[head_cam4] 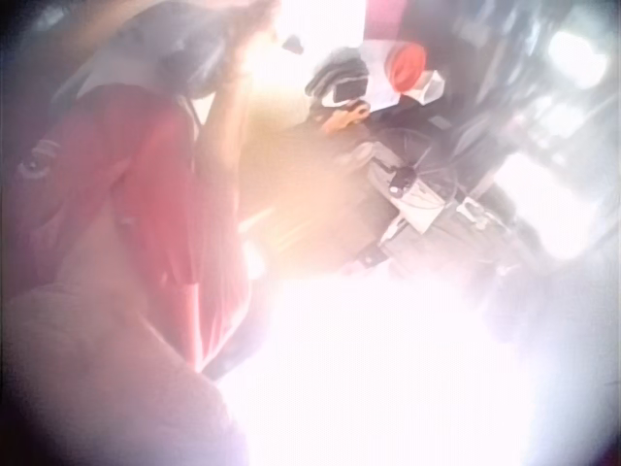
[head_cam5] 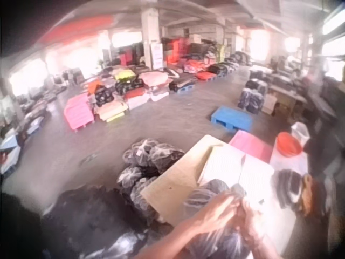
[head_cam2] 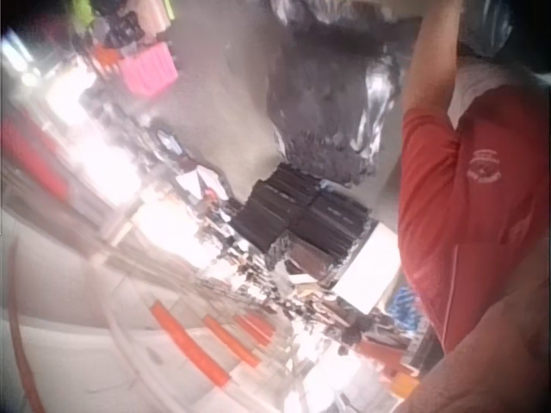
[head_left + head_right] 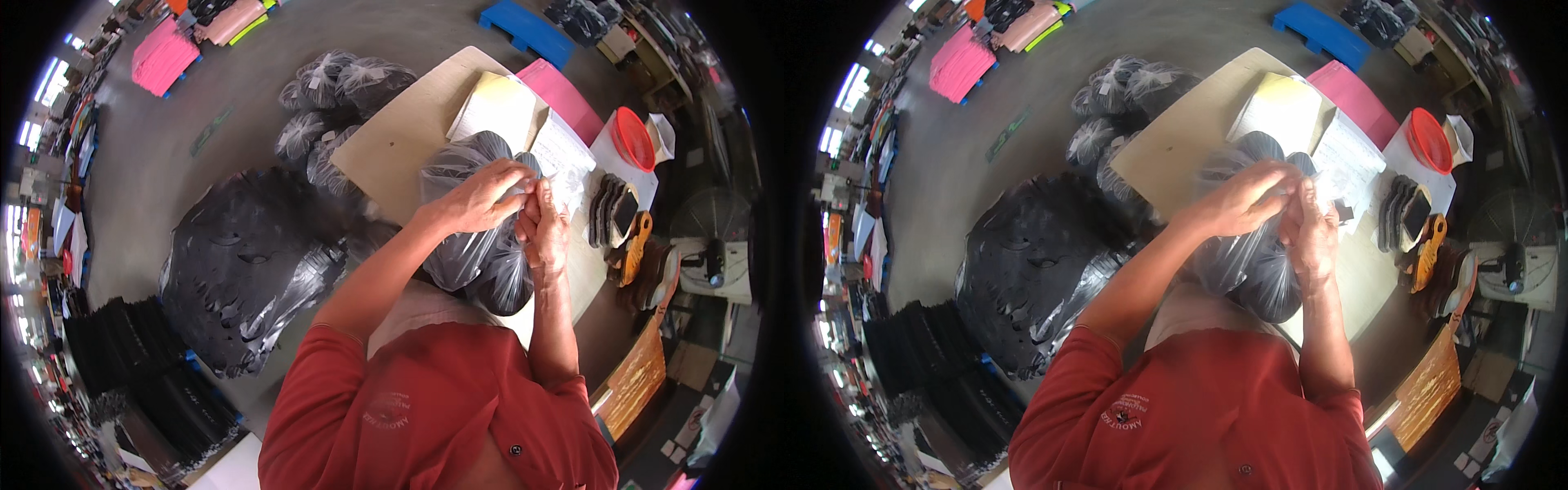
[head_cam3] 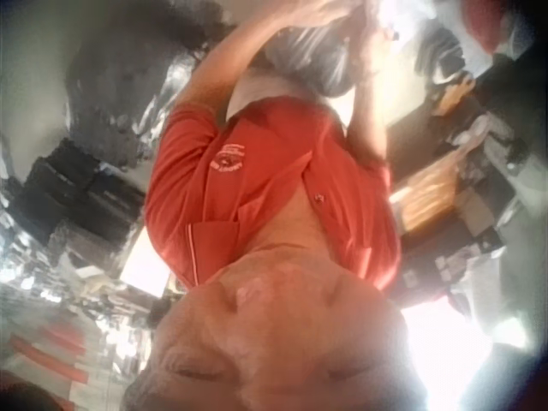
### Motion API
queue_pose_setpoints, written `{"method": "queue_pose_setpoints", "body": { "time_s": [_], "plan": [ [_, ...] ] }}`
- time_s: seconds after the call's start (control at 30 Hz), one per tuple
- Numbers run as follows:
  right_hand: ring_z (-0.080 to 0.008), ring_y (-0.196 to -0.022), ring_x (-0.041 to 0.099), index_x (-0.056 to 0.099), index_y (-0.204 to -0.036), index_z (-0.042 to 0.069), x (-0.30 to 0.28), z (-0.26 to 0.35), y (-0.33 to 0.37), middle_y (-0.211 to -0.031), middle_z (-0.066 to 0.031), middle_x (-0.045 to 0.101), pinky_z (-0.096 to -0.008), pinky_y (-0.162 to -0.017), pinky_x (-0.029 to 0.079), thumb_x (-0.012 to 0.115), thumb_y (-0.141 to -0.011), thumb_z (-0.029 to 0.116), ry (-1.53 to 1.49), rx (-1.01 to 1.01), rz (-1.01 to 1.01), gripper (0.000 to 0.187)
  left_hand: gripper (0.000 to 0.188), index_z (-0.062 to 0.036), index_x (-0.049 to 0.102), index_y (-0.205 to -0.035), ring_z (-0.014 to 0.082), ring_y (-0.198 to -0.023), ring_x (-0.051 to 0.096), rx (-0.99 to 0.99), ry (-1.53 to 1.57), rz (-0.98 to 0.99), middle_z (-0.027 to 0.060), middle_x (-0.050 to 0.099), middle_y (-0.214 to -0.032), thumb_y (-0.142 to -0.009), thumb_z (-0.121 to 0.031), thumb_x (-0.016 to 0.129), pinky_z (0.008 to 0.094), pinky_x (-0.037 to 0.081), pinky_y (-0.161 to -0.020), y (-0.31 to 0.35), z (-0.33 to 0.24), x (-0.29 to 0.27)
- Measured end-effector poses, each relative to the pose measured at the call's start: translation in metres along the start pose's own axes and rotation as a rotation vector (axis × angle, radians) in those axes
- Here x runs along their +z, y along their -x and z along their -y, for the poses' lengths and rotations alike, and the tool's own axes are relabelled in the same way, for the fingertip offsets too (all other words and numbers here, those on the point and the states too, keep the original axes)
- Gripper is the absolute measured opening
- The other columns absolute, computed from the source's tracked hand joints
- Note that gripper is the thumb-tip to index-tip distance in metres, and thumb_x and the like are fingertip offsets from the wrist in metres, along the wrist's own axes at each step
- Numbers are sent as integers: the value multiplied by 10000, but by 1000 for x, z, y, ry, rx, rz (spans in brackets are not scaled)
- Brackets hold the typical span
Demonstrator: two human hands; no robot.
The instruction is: The person trims excess material from black shoe soles using a handheld tool, then places the trimmed soles into a plastic bag and ties it closed. The person also flips through a notepad on the table.
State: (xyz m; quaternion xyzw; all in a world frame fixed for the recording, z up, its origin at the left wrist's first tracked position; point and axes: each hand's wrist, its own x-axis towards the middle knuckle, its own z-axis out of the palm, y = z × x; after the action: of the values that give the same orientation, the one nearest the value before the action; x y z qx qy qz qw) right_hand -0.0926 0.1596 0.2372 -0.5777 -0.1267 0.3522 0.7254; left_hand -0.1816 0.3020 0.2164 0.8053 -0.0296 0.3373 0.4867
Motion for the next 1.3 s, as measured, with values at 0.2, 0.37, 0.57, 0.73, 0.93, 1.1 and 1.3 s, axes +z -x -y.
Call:
{"method": "queue_pose_setpoints", "body": {
  "time_s": [0.2, 0.37, 0.57, 0.73, 0.93, 1.1, 1.3],
  "plan": [
    [-46, -470, 317, 697, -948, 94, 8, 4, -3, -592, 76, 403, -266, -430, 265, 579, -1104, 300, 1, 2, -22, 284, 137, -51, 667, -1087, 340, -896, 671, 21, -311, -128, 116, 681, -889, -962, -87, 622, 451, 482, -913, 10, 20, 28],
    [-48, -501, 255, 597, -1066, 42, 12, 13, 11, -623, 91, 283, -281, -467, 218, 518, -1120, 434, 60, -248, -51, 404, 82, -70, 674, -974, 394, -721, 685, -238, -15, -268, 176, 678, -766, -966, -57, 594, 494, 517, -721, 4, 16, 31],
    [-45, -516, 220, 574, -1030, 49, 27, 5, -15, -634, 87, 262, -269, -501, 197, 457, -1127, 498, -14, -315, -42, 474, 85, -83, 692, -917, 408, -769, 718, -295, -292, 132, 199, 717, -824, -922, -108, 611, 473, 564, -716, -1, 9, 19],
    [-59, -572, 293, 614, -1162, -11, 32, 1, -27, -706, 54, 322, -264, -514, 251, 458, -1137, 450, 201, -448, 19, 488, 120, -87, 664, -1011, 429, -847, 713, -317, -171, 225, 204, 738, -905, -915, -130, 606, 509, 552, -766, 3, 7, 10],
    [-271, -1019, 696, 717, -1195, 29, 46, 17, -42, -1103, -152, 738, -382, -957, 520, 508, -1103, 205, 838, -561, 196, 288, 360, -20, 656, -1067, 372, -838, 705, -207, 181, 203, 175, 713, -871, -839, -290, 728, 486, 546, -799, 6, 37, -3],
    [-318, -1109, 657, 728, -1137, 16, 47, 37, -50, -1129, -136, 694, -400, -996, 522, 585, -1092, 244, 1182, -839, 487, 273, 293, -6, 649, -1033, 408, -884, 712, -112, 53, 28, 190, 721, -908, -880, -250, 702, 493, 557, -799, 7, 48, 20],
    [-359, -989, 659, 695, -1185, 9, 28, 77, -52, -1009, -170, 699, -480, -930, 506, 663, -1014, 267, 1495, -901, 751, 311, 218, -10, 662, -1020, 457, -914, 684, -254, 32, 54, 251, 711, -924, -1015, -205, 565, 484, 533, -771, 10, 37, 12]
  ]
}}
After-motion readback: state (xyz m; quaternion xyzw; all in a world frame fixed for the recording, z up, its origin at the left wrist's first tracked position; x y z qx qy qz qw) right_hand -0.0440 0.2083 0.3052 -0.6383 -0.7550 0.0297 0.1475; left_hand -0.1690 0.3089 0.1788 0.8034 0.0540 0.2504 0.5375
